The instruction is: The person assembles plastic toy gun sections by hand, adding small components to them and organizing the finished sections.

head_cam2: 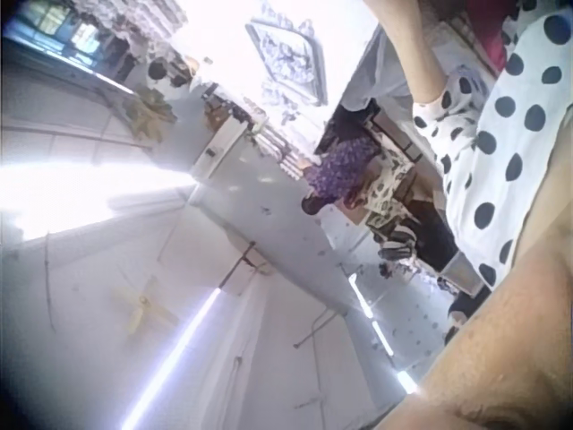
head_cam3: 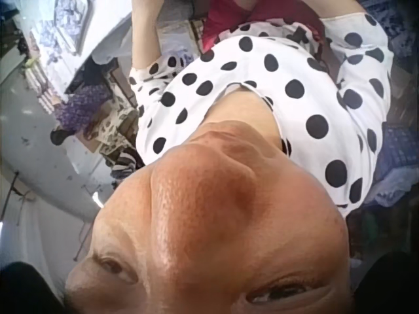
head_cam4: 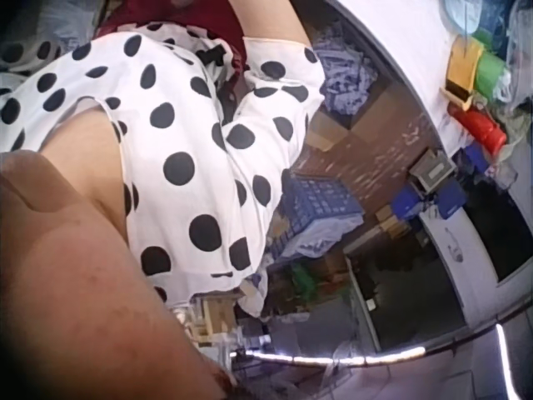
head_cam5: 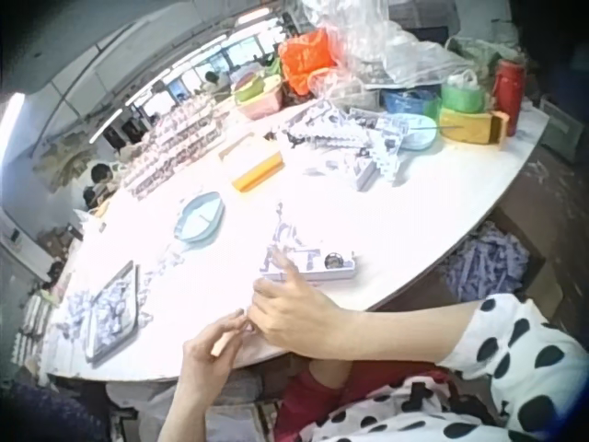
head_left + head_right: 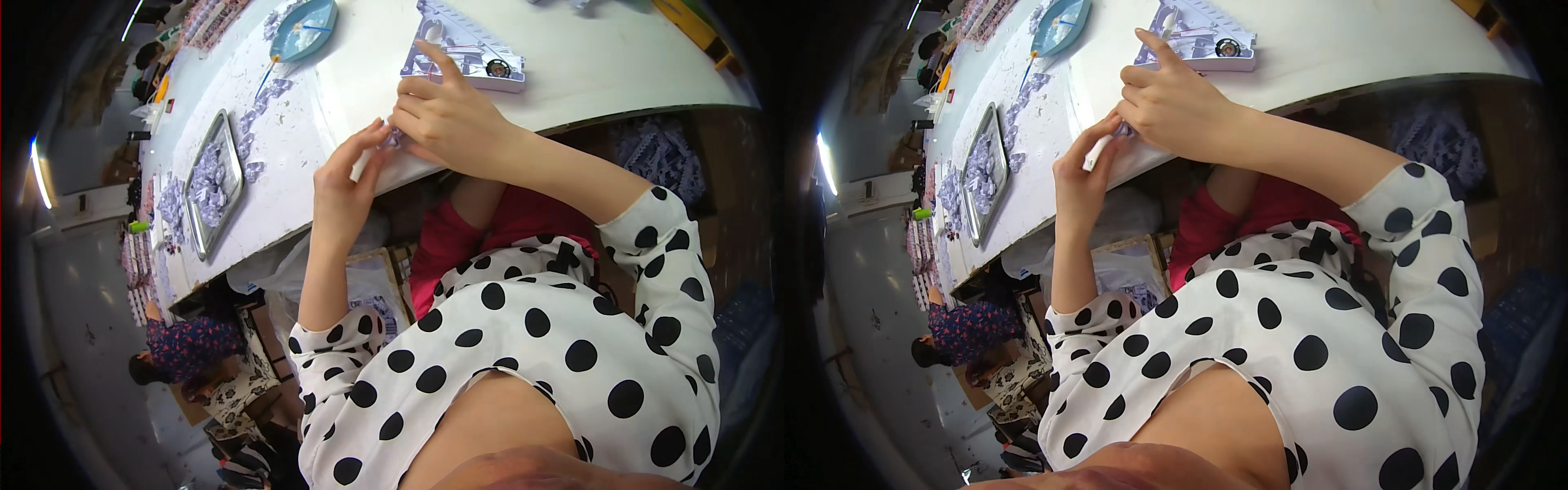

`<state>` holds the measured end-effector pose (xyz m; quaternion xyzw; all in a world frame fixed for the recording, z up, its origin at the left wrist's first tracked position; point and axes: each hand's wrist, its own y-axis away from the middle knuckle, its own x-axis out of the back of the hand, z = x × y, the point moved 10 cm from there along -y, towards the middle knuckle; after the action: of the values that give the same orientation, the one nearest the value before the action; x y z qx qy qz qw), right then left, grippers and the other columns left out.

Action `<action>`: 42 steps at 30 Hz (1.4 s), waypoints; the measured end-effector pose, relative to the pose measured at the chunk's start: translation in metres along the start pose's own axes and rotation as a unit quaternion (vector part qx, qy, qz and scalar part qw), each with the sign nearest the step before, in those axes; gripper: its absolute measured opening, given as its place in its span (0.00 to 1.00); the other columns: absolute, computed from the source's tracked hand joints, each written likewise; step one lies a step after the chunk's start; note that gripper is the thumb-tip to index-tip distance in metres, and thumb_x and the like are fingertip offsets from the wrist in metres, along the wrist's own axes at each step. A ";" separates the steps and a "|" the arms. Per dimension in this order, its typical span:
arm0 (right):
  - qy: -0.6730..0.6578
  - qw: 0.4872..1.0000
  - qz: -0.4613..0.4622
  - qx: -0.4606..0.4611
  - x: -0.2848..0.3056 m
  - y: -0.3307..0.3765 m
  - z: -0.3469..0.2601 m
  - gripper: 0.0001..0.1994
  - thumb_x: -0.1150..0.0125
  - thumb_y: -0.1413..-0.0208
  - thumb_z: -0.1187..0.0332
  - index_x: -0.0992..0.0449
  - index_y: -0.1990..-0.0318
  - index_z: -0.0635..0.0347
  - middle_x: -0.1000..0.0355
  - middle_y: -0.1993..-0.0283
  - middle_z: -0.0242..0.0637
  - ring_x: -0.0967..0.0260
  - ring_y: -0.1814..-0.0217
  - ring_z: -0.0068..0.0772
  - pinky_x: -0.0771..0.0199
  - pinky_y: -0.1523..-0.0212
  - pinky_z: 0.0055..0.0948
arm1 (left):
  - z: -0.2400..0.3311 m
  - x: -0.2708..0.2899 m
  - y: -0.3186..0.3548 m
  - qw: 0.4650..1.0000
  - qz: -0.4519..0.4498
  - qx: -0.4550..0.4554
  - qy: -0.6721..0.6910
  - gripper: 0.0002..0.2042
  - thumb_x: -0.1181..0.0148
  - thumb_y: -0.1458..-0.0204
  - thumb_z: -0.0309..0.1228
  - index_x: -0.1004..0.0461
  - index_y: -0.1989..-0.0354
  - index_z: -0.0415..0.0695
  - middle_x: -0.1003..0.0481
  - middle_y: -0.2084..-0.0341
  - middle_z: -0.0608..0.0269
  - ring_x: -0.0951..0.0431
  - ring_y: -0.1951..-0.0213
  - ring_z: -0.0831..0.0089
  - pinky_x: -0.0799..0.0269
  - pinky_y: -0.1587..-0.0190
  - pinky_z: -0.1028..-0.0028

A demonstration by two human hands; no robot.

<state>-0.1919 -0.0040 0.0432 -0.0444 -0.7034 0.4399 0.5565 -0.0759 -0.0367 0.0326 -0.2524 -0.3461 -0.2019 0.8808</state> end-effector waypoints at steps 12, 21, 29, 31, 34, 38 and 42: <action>0.052 0.997 0.036 0.034 -0.009 -0.012 -0.004 0.01 0.40 0.50 0.72 0.24 0.69 0.56 0.27 0.71 0.27 0.29 0.51 0.26 0.52 0.24 0.55 | 0.019 0.004 -0.017 0.983 0.043 -0.107 -0.143 0.15 0.29 0.52 0.20 0.24 0.55 0.38 0.22 0.58 0.53 0.21 0.55 0.57 0.26 0.52 0.65; 0.075 0.996 -0.032 0.025 -0.017 -0.011 0.005 0.08 0.37 0.49 0.68 0.21 0.61 0.56 0.24 0.64 0.27 0.30 0.44 0.28 0.57 0.24 0.61 | 0.013 0.010 -0.037 0.991 0.022 -0.091 -0.095 0.13 0.28 0.52 0.21 0.22 0.59 0.36 0.21 0.65 0.53 0.20 0.61 0.60 0.25 0.56 0.65; -0.022 0.955 0.222 -0.197 0.090 0.053 0.084 0.28 0.31 0.46 0.62 0.28 0.36 0.48 0.29 0.41 0.34 0.37 0.35 0.40 0.46 0.31 0.52 | 0.081 -0.001 -0.098 0.969 0.128 -0.167 -0.133 0.13 0.28 0.50 0.26 0.21 0.58 0.37 0.20 0.62 0.52 0.19 0.57 0.59 0.25 0.54 0.64; -0.031 0.946 0.239 -0.215 0.090 0.066 0.091 0.26 0.31 0.45 0.64 0.27 0.37 0.49 0.29 0.42 0.36 0.36 0.37 0.42 0.42 0.33 0.48 | 0.075 -0.010 -0.099 0.967 0.130 -0.143 -0.164 0.14 0.29 0.50 0.25 0.21 0.56 0.38 0.21 0.61 0.52 0.22 0.54 0.55 0.27 0.51 0.62; -0.052 0.949 0.180 -0.254 0.077 0.085 0.092 0.25 0.32 0.45 0.65 0.27 0.38 0.51 0.29 0.42 0.38 0.36 0.39 0.44 0.39 0.36 0.44 | 0.062 -0.021 -0.096 0.967 0.120 -0.121 -0.190 0.14 0.30 0.49 0.26 0.21 0.54 0.39 0.22 0.59 0.53 0.23 0.53 0.55 0.27 0.50 0.62; -0.063 0.947 0.149 -0.278 0.071 0.099 0.094 0.26 0.31 0.46 0.64 0.27 0.38 0.51 0.30 0.40 0.41 0.36 0.37 0.45 0.39 0.35 0.45 | 0.060 -0.032 -0.094 0.964 0.095 -0.088 -0.232 0.15 0.37 0.41 0.32 0.22 0.47 0.42 0.22 0.58 0.52 0.24 0.52 0.55 0.29 0.47 0.61; -0.052 0.951 0.105 -0.287 0.060 0.091 0.090 0.28 0.28 0.49 0.63 0.26 0.39 0.51 0.30 0.39 0.43 0.36 0.35 0.47 0.39 0.34 0.44 | 0.058 -0.032 -0.095 0.963 0.085 -0.076 -0.244 0.15 0.44 0.35 0.36 0.23 0.43 0.44 0.22 0.54 0.50 0.24 0.50 0.54 0.31 0.44 0.60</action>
<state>-0.3279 0.0333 0.0277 -0.2523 -0.8195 0.2771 0.4335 -0.1776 -0.0722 0.0757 -0.3887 -0.5113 -0.0842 0.7618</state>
